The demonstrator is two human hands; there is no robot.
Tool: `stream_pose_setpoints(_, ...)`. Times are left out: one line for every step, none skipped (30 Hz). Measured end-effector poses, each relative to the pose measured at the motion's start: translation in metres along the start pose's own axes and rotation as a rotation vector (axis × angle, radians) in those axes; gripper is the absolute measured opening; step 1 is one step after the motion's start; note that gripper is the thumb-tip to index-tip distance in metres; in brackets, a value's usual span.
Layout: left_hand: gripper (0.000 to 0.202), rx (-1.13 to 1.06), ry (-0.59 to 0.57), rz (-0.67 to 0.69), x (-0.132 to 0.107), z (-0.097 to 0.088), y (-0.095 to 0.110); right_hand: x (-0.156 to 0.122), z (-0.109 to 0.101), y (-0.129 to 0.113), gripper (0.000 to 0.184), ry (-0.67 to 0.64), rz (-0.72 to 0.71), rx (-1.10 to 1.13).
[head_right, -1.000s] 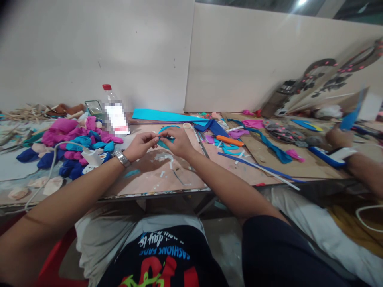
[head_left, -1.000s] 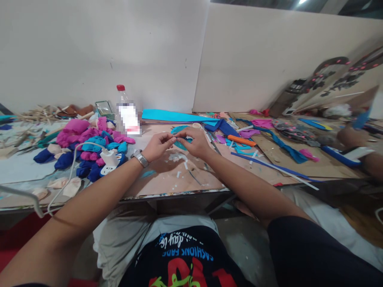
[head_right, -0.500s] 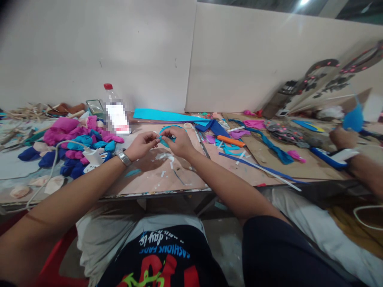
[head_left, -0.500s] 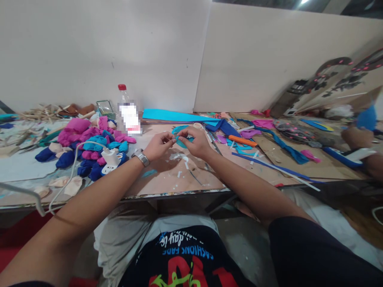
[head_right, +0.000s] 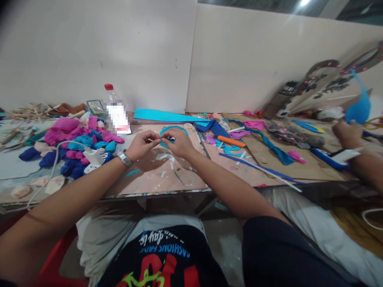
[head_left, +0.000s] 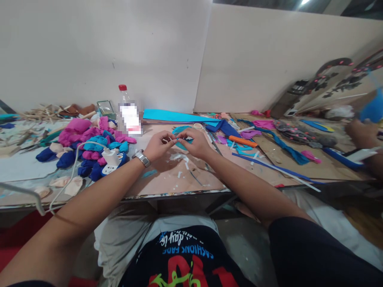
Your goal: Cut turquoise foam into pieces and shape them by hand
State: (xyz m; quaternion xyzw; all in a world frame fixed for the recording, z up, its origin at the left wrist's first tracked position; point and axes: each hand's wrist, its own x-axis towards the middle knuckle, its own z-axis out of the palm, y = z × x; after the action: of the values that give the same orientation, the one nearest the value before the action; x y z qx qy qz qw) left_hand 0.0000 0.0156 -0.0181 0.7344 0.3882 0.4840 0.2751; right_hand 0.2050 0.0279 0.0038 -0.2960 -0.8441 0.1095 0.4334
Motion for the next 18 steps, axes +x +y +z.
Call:
stream_pose_setpoints(0.037, 0.003, 0.000, 0.001, 0.0000, 0.0002, -0.0004, -0.0001, -0.0002, 0.0000, 0.022, 0.000, -0.001, -0.006)
stream_pose_setpoints(0.037, 0.005, 0.004, -0.001, 0.0000, 0.0003, -0.0006, -0.0001, -0.0005, -0.0001, 0.022, 0.002, -0.007, -0.009)
stream_pose_setpoints(0.037, 0.007, 0.008, -0.004, 0.0000, 0.0002, -0.0006, 0.0003, -0.0010, -0.0001, 0.023, 0.004, -0.017, -0.007)
stream_pose_setpoints(0.037, 0.008, 0.012, -0.008, 0.0000, 0.0001, -0.0006, 0.0008, -0.0015, 0.0001, 0.024, 0.008, -0.032, -0.001)
stream_pose_setpoints(0.037, 0.009, 0.015, -0.013, 0.0000, -0.0001, -0.0005, 0.0014, -0.0019, 0.0003, 0.024, 0.014, -0.047, 0.006)
stream_pose_setpoints(0.037, 0.012, 0.015, -0.016, 0.0000, -0.0003, -0.0006, 0.0020, -0.0022, 0.0007, 0.024, 0.018, -0.059, 0.014)
stream_pose_setpoints(0.037, 0.015, 0.012, -0.014, 0.0001, -0.0006, -0.0008, 0.0026, -0.0024, 0.0013, 0.025, 0.020, -0.066, 0.021)
stream_pose_setpoints(0.036, 0.018, 0.009, -0.011, 0.0002, -0.0008, -0.0012, 0.0030, -0.0024, 0.0019, 0.025, 0.020, -0.068, 0.024)
stream_pose_setpoints(0.036, 0.020, 0.007, -0.008, 0.0003, -0.0009, -0.0016, 0.0032, -0.0023, 0.0025, 0.027, 0.020, -0.066, 0.025)
stream_pose_setpoints(0.036, 0.019, 0.004, -0.007, 0.0005, -0.0009, -0.0020, 0.0032, -0.0021, 0.0029, 0.028, 0.019, -0.062, 0.023)
stream_pose_setpoints(0.037, 0.013, 0.000, -0.007, 0.0006, -0.0009, -0.0022, 0.0030, -0.0019, 0.0033, 0.029, 0.016, -0.056, 0.019)
stream_pose_setpoints(0.037, 0.004, -0.004, -0.008, 0.0007, -0.0008, -0.0022, 0.0027, -0.0018, 0.0034, 0.030, 0.016, -0.049, 0.015)
stream_pose_setpoints(0.038, -0.007, -0.009, -0.007, 0.0008, -0.0006, -0.0019, 0.0024, -0.0017, 0.0033, 0.032, 0.018, -0.040, 0.009)
stream_pose_setpoints(0.038, -0.017, -0.014, -0.002, 0.0009, -0.0005, -0.0013, 0.0021, -0.0016, 0.0031, 0.033, 0.020, -0.029, 0.002)
stream_pose_setpoints(0.038, -0.025, -0.017, 0.005, 0.0010, -0.0005, -0.0006, 0.0018, -0.0017, 0.0026, 0.034, 0.022, -0.017, -0.003)
stream_pose_setpoints(0.038, -0.031, -0.017, 0.010, 0.0011, -0.0006, 0.0002, 0.0016, -0.0018, 0.0021, 0.035, 0.025, -0.008, -0.007)
stream_pose_setpoints(0.038, -0.035, -0.014, 0.011, 0.0012, -0.0007, 0.0008, 0.0014, -0.0020, 0.0015, 0.036, 0.027, -0.004, -0.009)
stream_pose_setpoints(0.037, -0.039, -0.011, 0.009, 0.0013, -0.0009, 0.0011, 0.0014, -0.0022, 0.0009, 0.036, 0.028, -0.004, -0.011)
